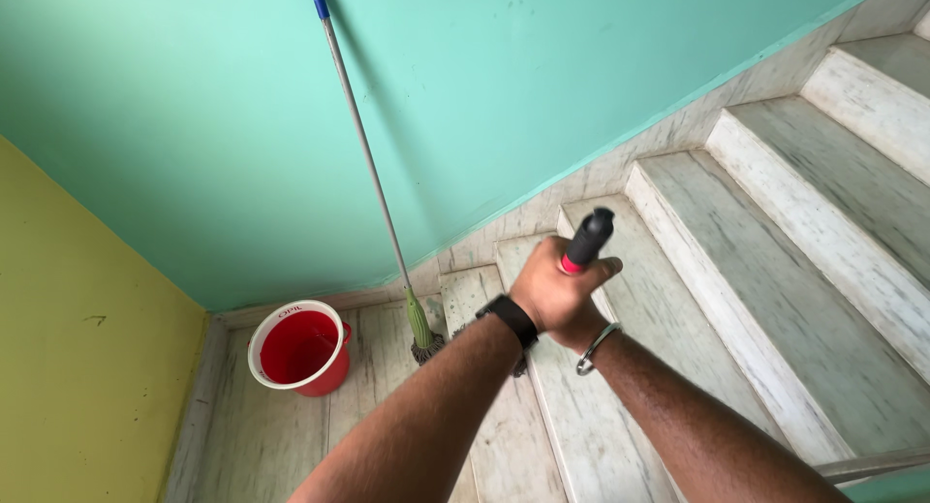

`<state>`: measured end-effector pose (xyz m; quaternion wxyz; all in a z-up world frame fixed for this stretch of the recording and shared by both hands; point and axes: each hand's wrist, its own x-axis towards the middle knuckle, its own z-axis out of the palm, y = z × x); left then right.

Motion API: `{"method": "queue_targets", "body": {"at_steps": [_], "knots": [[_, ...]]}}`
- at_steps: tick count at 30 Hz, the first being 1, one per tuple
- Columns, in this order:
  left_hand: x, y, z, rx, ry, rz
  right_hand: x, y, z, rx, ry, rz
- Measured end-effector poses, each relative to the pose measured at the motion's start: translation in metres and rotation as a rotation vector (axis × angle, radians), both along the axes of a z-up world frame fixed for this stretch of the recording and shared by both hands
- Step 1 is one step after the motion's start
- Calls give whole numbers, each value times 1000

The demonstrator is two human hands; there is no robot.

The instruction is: The person mops a set of marble stairs and the floor at the base of the stairs using a mop and a bucket.

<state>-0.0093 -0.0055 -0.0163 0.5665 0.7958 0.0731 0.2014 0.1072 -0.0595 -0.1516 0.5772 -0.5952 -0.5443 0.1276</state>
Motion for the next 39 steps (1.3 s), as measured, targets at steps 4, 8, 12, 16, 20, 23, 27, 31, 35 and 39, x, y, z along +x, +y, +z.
{"method": "queue_targets", "body": {"at_steps": [4,8,12,16,20,23,27,31,35,39], "knots": [[-17,-13,-9,38,5,79,-6,-6,-20,-47,55,108],[-29,-23,-16,19,55,-10,-21,-7,-33,74,605,371],[-30,-28,-14,173,-37,-15,-24,-15,-34,54,635,393],[-26,-28,-11,206,-78,-47,-18,-16,-42,33,652,405],[-30,-30,-17,246,-153,-56,-15,-17,-57,18,685,411],[-35,-29,-23,263,-133,-48,-14,-15,-68,-3,722,424],[-32,-25,-29,286,-110,-58,-4,-7,-84,-37,785,432],[-19,-17,-31,306,-52,-43,12,2,-101,-72,893,437],[-5,-12,-42,334,19,-44,33,8,-110,-106,970,437],[9,-6,-62,366,53,-73,49,14,-121,-129,844,450]]}}
